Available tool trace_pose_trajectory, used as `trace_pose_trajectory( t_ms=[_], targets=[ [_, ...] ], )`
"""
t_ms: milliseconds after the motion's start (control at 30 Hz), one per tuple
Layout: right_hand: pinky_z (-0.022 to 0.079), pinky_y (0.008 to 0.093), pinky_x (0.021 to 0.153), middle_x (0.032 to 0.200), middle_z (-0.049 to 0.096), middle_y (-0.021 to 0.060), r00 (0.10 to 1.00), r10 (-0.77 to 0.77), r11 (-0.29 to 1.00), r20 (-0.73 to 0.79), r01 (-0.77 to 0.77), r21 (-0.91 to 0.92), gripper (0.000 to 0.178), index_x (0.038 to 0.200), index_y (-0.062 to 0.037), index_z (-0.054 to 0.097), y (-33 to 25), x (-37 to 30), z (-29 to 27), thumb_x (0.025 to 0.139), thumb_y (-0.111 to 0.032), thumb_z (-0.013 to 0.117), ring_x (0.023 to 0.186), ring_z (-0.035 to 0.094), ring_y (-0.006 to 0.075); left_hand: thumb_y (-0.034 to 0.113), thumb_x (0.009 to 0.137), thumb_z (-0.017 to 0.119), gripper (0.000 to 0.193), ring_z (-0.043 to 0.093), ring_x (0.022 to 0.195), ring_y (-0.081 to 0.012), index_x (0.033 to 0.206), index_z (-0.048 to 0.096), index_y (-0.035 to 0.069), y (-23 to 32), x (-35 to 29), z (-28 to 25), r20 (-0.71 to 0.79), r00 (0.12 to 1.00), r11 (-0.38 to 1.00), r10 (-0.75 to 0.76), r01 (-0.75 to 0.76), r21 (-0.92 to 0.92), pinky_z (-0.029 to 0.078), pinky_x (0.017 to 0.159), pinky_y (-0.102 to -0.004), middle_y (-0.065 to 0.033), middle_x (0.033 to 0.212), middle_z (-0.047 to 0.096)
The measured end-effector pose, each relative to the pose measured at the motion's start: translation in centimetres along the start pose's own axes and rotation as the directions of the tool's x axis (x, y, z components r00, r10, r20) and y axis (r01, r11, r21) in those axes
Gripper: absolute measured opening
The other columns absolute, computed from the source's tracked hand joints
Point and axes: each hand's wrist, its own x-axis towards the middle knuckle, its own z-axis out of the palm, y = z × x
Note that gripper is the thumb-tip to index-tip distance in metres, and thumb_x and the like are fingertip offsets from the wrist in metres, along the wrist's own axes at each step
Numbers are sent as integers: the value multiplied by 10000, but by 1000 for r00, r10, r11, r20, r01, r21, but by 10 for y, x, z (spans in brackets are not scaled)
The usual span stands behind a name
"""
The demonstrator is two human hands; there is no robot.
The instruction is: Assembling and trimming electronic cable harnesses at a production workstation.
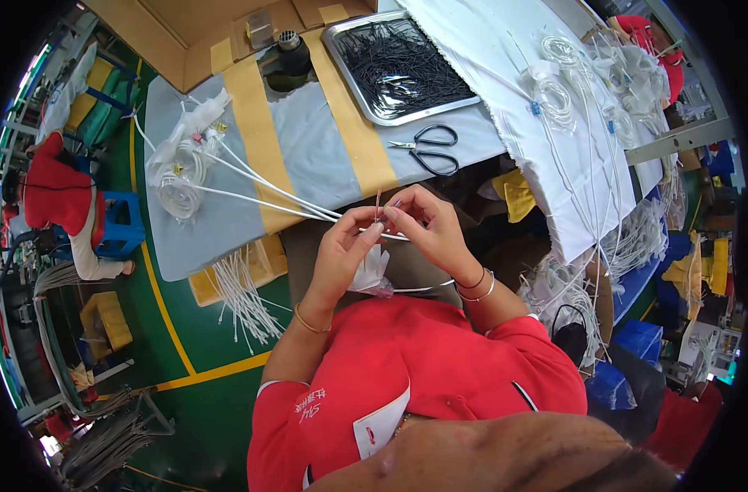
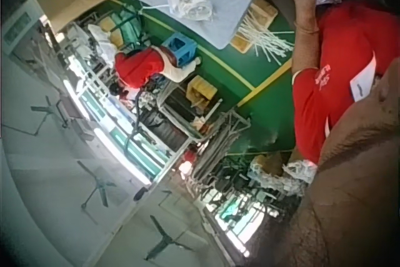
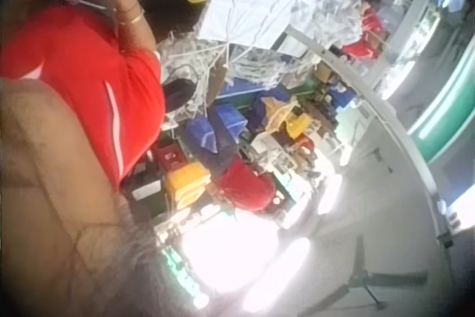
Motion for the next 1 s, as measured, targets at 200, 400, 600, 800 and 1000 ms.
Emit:
trace_pose_trajectory(
  t_ms=[200, 400, 600, 800, 1000],
  targets=[
    [510, 210, 676, 850, 660, 39, 994, -104, 992, -29, 102, -75, 106, 997, 19, 608, -6, -4, 4, 948, -70, 639, 758, 636, 74, 150, 1010, 556, 189, 643, 872, -108, 1123, 628, 17, -2, 7, -1, -21, 996, 984, -88, 84, -156, 543, 798, -270, -47, 977, 673],
    [514, 211, 665, 835, 666, 42, 993, -112, 989, -32, 108, -99, 102, 985, 20, 612, -1, -5, 2, 942, -67, 643, 749, 645, 77, 180, 1004, 577, 181, 633, 826, -95, 1083, 632, 27, -4, 6, 5, -86, 993, 961, -83, 57, -272, 541, 766, -259, -26, 934, 663],
    [475, 204, 662, 820, 641, 36, 1000, -20, 996, -10, 21, 81, 80, 1002, 11, 585, 2, -8, 3, 961, -54, 606, 737, 612, 74, 201, 1001, 584, 184, 643, 809, -109, 1078, 630, 40, -22, 4, -6, 19, 978, 847, -210, 192, -496, 546, 745, -255, -19, 906, 652],
    [468, 208, 670, 808, 627, 34, 1000, 27, 984, 8, -28, 175, 68, 1003, 2, 565, 8, -10, 0, 967, -50, 590, 729, 600, 80, 208, 1002, 578, 189, 659, 830, -130, 1096, 626, 50, -29, 5, -13, 123, 951, 751, -285, 301, -588, 554, 753, -276, -27, 937, 661],
    [471, 208, 670, 811, 621, 35, 1000, -17, 984, 14, 14, 176, 62, 999, 3, 558, 8, -10, 1, 967, -43, 586, 731, 601, 79, 226, 993, 598, 210, 672, 854, -123, 1106, 649, 57, -15, 4, -3, 102, 965, 816, -240, 257, -517, 554, 742, -262, -19, 1003, 681]
  ],
)
